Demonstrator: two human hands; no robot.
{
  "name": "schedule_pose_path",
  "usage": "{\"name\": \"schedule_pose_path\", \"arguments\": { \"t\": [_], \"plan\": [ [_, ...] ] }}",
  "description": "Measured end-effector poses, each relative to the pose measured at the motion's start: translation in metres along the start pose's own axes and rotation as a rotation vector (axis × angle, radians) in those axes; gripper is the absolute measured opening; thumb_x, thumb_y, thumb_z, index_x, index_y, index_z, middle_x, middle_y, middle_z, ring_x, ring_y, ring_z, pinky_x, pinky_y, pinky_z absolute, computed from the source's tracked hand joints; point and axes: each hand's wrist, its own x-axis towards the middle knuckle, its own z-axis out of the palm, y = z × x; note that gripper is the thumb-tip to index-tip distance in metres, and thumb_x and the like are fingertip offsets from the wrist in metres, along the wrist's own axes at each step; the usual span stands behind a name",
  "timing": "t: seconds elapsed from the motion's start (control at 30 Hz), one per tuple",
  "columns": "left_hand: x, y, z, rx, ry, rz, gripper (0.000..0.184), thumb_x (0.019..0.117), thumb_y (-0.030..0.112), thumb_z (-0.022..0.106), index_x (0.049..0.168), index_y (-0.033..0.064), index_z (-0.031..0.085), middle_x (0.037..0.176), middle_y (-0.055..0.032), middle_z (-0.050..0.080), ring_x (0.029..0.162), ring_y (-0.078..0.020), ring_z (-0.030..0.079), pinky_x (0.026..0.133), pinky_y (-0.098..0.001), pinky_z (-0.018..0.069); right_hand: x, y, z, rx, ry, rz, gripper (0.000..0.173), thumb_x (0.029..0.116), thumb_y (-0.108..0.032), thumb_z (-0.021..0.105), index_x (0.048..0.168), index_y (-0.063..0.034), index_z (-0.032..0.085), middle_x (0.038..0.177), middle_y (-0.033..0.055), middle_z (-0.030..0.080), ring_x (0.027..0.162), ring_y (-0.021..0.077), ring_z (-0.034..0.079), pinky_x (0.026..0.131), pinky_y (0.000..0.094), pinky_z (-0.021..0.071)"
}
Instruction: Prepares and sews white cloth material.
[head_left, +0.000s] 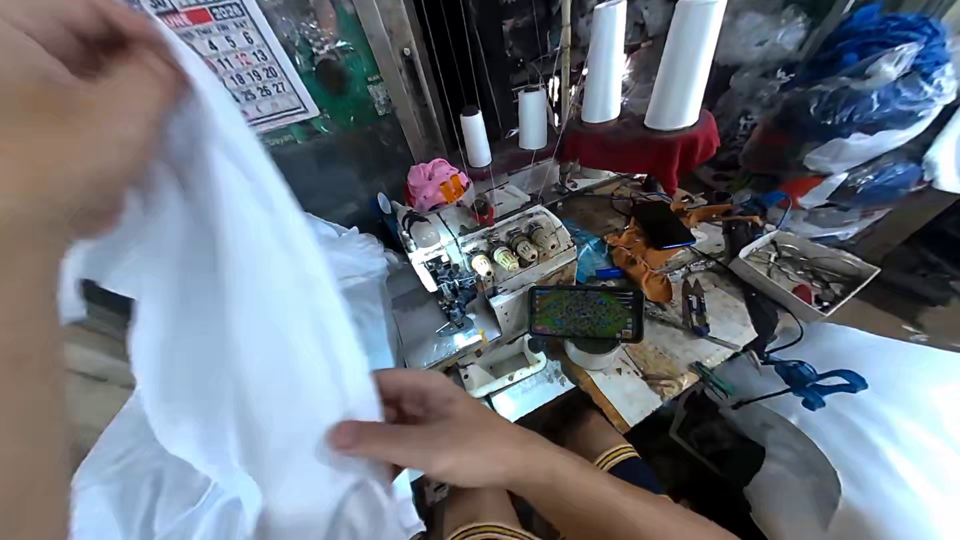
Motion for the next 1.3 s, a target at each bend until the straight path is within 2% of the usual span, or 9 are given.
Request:
{"name": "schedule_pose_path", "arguments": {
  "t": [0.1, 0.37, 0.43, 0.57, 0.73, 0.87, 1.0, 1.2, 1.3],
  "plan": [
    [-0.056, 0.02, 0.07, -0.127, -0.178, 0.073, 0.023, 0.1007, 0.032, 0.064, 0.105, 0.0104, 0.07, 0.086, 0.0052, 0.067, 0.068, 0.0028, 0.059, 0.061, -0.0193, 0.053, -0.033, 0.032, -0.034, 0.079, 0.136, 0.07, 0.041, 0.1013, -0.019, 0.065, 0.134, 0.0033, 0.055, 0.117, 0.0109, 0.07, 0.107, 0.0165, 0.069, 0.098, 0.0371, 0.0577],
    [-0.112, 0.033, 0.095, -0.117, -0.253, -0.042, 0.02, 0.1017, 0.035, 0.062, 0.101, 0.0188, 0.073, 0.076, 0.0088, 0.068, 0.059, -0.0003, 0.059, 0.05, -0.0185, 0.0493, -0.054, 0.047, -0.044, -0.142, 0.09, 0.006, 0.027, 0.1087, -0.019, 0.052, 0.118, 0.0037, 0.063, 0.096, 0.0094, 0.07, 0.085, 0.0135, 0.069, 0.078, 0.0327, 0.0593],
    [-0.124, 0.03, 0.104, -0.082, -0.17, -0.177, 0.019, 0.102, 0.03, 0.064, 0.102, 0.0144, 0.075, 0.081, 0.0036, 0.07, 0.064, -0.0057, 0.063, 0.059, -0.0267, 0.0549, -0.062, 0.049, -0.049, -0.192, 0.121, 0.028, 0.026, 0.1087, -0.02, 0.051, 0.115, 0.0023, 0.064, 0.094, 0.0086, 0.07, 0.083, 0.0134, 0.069, 0.077, 0.0323, 0.0593],
    [-0.147, 0.02, 0.172, -0.068, -0.191, -0.15, 0.02, 0.1006, 0.025, 0.065, 0.102, 0.0075, 0.073, 0.095, -0.0057, 0.071, 0.085, -0.0168, 0.068, 0.079, -0.0446, 0.0593, -0.09, 0.072, -0.063, -0.249, 0.289, 0.171, 0.025, 0.1063, -0.023, 0.056, 0.114, -0.001, 0.067, 0.096, 0.0075, 0.072, 0.085, 0.0148, 0.07, 0.079, 0.0339, 0.0602],
    [-0.165, 0.013, 0.205, 0.072, -0.133, -0.174, 0.019, 0.097, 0.032, 0.068, 0.099, 0.0143, 0.075, 0.096, -0.0013, 0.071, 0.091, -0.0161, 0.069, 0.08, -0.0442, 0.0585, -0.108, 0.075, -0.073, -0.271, 0.34, 0.241, 0.021, 0.1051, -0.023, 0.059, 0.107, -0.0038, 0.067, 0.083, 0.0059, 0.069, 0.068, 0.0147, 0.066, 0.061, 0.0315, 0.0575],
    [-0.167, 0.028, 0.205, 0.264, -0.049, -0.066, 0.019, 0.0971, 0.03, 0.068, 0.105, 0.0144, 0.075, 0.101, -0.0047, 0.068, 0.097, -0.024, 0.064, 0.086, -0.0473, 0.0501, -0.108, 0.072, -0.079, -0.244, 0.302, 0.27, 0.027, 0.1097, -0.023, 0.049, 0.108, -0.0042, 0.067, 0.088, 0.0082, 0.069, 0.077, 0.0178, 0.069, 0.067, 0.0345, 0.0596],
    [-0.175, 0.036, 0.207, 0.276, -0.118, -0.061, 0.022, 0.1016, 0.026, 0.059, 0.108, 0.0164, 0.078, 0.102, -0.0033, 0.067, 0.1, -0.0238, 0.062, 0.087, -0.0467, 0.0493, -0.111, 0.078, -0.083, -0.292, 0.288, 0.222, 0.024, 0.1084, -0.022, 0.051, 0.104, -0.0046, 0.067, 0.084, 0.0054, 0.066, 0.073, 0.0137, 0.065, 0.066, 0.0307, 0.0561],
    [-0.175, 0.043, 0.203, 0.374, -0.254, -0.083, 0.049, 0.104, 0.044, 0.035, 0.126, 0.0241, 0.073, 0.137, -0.0091, 0.059, 0.128, -0.0324, 0.05, 0.099, -0.0585, 0.0384, -0.105, 0.075, -0.081, -0.271, 0.478, 0.132, 0.02, 0.1065, -0.019, 0.055, 0.105, -0.0028, 0.067, 0.076, 0.0051, 0.066, 0.064, 0.0129, 0.064, 0.058, 0.0282, 0.0548],
    [-0.172, 0.043, 0.212, 0.368, -0.294, -0.114, 0.054, 0.1057, 0.051, 0.029, 0.129, 0.0231, 0.07, 0.147, -0.0091, 0.053, 0.138, -0.0341, 0.044, 0.101, -0.0617, 0.0373, -0.1, 0.077, -0.079, -0.292, 0.559, 0.118, 0.018, 0.1038, -0.017, 0.059, 0.109, -0.0026, 0.067, 0.085, 0.0068, 0.071, 0.073, 0.0156, 0.069, 0.066, 0.0301, 0.0598]
  ]
}}
